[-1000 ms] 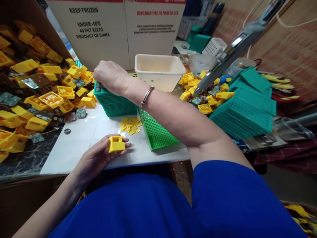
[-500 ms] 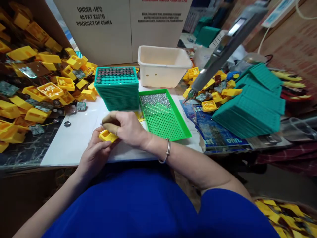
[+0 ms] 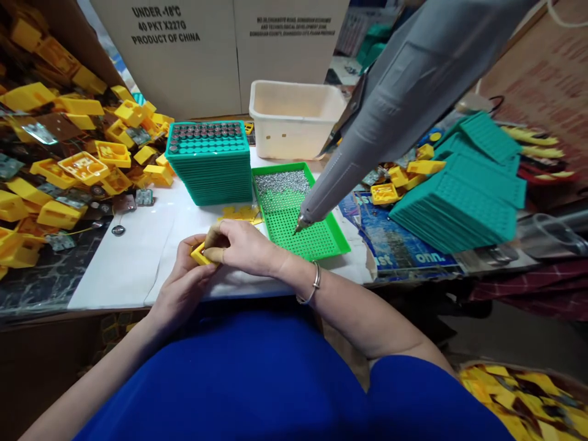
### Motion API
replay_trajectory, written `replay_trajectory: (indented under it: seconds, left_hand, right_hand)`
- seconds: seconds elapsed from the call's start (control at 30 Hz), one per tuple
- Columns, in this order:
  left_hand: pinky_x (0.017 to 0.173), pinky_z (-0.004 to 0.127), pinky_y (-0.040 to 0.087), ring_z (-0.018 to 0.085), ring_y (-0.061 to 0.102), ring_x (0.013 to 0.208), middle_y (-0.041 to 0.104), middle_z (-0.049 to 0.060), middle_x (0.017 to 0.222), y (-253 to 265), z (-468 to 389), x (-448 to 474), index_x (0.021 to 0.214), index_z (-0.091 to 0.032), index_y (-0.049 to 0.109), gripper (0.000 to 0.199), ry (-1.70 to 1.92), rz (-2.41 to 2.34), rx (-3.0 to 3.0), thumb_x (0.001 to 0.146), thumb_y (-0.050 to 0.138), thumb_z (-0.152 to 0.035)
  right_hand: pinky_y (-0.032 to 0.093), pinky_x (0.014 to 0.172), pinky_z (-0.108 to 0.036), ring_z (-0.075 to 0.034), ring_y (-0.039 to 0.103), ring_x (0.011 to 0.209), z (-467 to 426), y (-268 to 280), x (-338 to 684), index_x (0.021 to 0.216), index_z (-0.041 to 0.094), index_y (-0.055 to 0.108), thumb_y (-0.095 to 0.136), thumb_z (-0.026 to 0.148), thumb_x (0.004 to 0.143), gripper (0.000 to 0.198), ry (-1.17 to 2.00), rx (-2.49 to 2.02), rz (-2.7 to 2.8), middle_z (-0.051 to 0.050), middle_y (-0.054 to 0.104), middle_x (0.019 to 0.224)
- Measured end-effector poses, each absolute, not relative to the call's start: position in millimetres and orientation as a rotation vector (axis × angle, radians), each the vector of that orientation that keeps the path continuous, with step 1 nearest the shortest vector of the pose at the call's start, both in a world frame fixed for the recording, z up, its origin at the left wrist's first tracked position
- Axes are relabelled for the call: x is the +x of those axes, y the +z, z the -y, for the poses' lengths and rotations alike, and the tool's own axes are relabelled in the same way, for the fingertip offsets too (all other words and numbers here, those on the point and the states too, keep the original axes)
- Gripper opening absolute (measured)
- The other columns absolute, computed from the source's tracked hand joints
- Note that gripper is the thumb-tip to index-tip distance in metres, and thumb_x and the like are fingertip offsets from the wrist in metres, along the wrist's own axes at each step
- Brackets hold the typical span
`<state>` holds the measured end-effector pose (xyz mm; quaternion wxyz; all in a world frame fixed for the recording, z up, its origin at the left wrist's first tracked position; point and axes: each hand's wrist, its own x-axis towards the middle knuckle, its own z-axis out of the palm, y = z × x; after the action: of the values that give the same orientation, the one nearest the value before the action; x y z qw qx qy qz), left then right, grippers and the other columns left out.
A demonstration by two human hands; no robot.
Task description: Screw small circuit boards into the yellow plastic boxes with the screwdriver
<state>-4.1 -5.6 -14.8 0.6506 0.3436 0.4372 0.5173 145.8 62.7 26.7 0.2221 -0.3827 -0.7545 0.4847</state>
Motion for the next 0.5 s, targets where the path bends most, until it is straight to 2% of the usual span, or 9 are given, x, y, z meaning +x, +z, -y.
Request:
replay_trajectory:
  seconds: [0.13, 0.2, 0.3, 0.4, 0.5]
  left_hand:
    - [0.09, 0.029, 0.048, 0.015, 0.062, 0.098, 0.068, 0.0, 0.106, -10, 2, -3, 0.107, -0.023, 0.054, 0.035, 1.201, -0.902, 0.645, 0.075, 0.067, -0.016]
    - [0.091, 0.036, 0.051, 0.019, 0.066, 0.099, 0.07, 0.004, 0.103, -7, 0, -2, 0.103, -0.019, 0.054, 0.025, 1.203, -0.88, 0.577, 0.08, 0.064, -0.022]
    - [0.08, 0.041, 0.056, 0.025, 0.071, 0.091, 0.073, 0.009, 0.093, -4, -2, -1, 0.098, -0.017, 0.054, 0.019, 1.141, -0.94, 0.542, 0.082, 0.061, -0.024]
    - [0.075, 0.04, 0.057, 0.025, 0.072, 0.086, 0.074, 0.009, 0.09, -5, -3, -1, 0.095, -0.016, 0.054, 0.018, 1.134, -0.973, 0.538, 0.078, 0.061, -0.021]
    - [0.077, 0.04, 0.057, 0.024, 0.073, 0.087, 0.074, 0.008, 0.091, -8, -3, -1, 0.094, -0.017, 0.054, 0.02, 1.154, -0.962, 0.552, 0.077, 0.062, -0.022]
  right_hand:
    - [0.046, 0.072, -0.025, -0.011, 0.059, 0.076, -69, 47, 144, 0.09, 0.013, 0.067, 0.065, 0.02, 0.085, 0.009, 0.965, -1.008, 2.202, -0.002, 0.067, 0.085]
    - [0.047, 0.08, -0.027, -0.013, 0.06, 0.085, -79, 64, 137, 0.101, 0.014, 0.068, 0.057, 0.022, 0.092, 0.017, 0.622, -0.994, 2.2, -0.004, 0.067, 0.095]
    - [0.045, 0.093, -0.033, -0.018, 0.059, 0.104, -102, 89, 118, 0.111, 0.014, 0.067, 0.045, 0.018, 0.097, 0.026, 0.191, -1.126, 2.302, -0.008, 0.065, 0.111]
    - [0.046, 0.091, -0.035, -0.023, 0.059, 0.107, -130, 105, 96, 0.11, 0.013, 0.069, 0.042, 0.019, 0.098, 0.03, 0.001, -1.28, 2.455, -0.013, 0.066, 0.118]
    - [0.048, 0.085, -0.036, -0.025, 0.063, 0.102, -150, 113, 79, 0.108, 0.011, 0.07, 0.047, 0.019, 0.095, 0.028, -0.041, -1.384, 2.494, -0.016, 0.068, 0.114]
